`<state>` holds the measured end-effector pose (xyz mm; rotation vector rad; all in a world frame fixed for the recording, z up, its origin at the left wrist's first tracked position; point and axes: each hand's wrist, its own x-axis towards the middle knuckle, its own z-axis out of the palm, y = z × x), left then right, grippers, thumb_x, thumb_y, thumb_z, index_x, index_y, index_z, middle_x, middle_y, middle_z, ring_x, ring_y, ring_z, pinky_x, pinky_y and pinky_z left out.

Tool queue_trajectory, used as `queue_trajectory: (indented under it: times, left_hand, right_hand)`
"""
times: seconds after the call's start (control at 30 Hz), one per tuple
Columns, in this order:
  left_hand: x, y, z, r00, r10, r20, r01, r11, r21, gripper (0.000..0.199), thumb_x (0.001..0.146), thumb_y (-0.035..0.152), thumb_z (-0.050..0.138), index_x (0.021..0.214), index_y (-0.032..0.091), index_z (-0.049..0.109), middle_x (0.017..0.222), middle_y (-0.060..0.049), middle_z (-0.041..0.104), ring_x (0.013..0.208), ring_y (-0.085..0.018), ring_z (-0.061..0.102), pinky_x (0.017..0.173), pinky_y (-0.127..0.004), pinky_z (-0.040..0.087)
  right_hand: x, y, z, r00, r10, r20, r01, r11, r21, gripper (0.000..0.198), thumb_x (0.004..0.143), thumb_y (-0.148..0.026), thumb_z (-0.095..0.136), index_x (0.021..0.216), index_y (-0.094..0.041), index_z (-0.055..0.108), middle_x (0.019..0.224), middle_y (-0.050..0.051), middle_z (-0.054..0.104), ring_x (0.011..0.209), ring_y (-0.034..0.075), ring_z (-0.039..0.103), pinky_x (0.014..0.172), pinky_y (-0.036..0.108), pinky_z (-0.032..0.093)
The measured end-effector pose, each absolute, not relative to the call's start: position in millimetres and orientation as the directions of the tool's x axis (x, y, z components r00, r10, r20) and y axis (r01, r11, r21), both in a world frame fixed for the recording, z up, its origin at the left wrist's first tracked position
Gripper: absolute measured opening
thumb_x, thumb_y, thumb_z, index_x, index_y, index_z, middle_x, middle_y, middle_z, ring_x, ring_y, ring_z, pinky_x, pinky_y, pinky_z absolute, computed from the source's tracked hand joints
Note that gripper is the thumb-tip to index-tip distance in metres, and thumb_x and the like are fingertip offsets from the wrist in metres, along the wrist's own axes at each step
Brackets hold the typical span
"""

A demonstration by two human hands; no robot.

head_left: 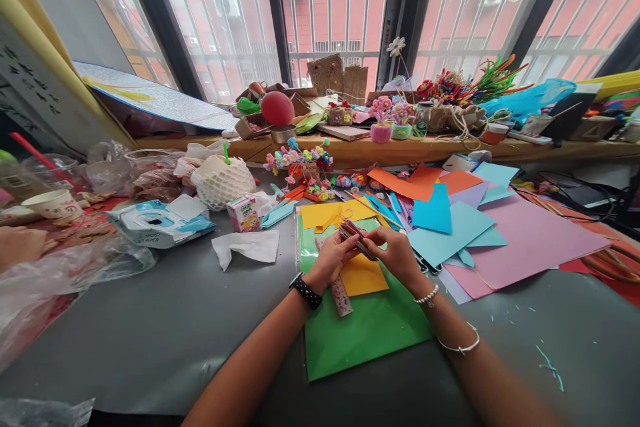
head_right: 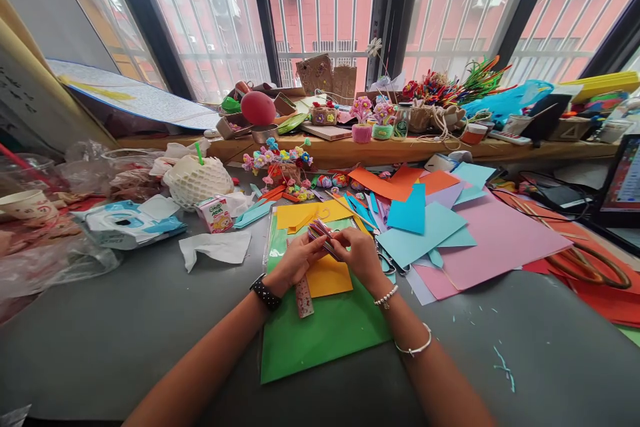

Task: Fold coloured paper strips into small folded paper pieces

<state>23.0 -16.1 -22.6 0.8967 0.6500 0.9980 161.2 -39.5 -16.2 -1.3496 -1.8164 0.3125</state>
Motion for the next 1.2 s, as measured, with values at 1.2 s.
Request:
queue_trajectory:
  times: [1.2]
  left_hand:
    - [21, -16, -21, 0.4, 0.915, -0.055, -0.45, 0.248, 0.858, 0.025, 0.063, 0.021, 0.065, 0.085, 0.01, 0.058, 0.09, -0.007, 0.061, 0.082, -0.015, 0.058, 0.082, -0.034, 0.044]
  right_hand:
    - [174, -28, -26, -0.097, 0.987, 0.131, 0.208, 0.149, -0.967, 0.028, 0.07, -0.041, 0.054, 0.074, -0.015, 0.062, 0.061, 0.001, 0.062, 0.056, 0.014, 0.057, 0.058, 0.027, 0.045]
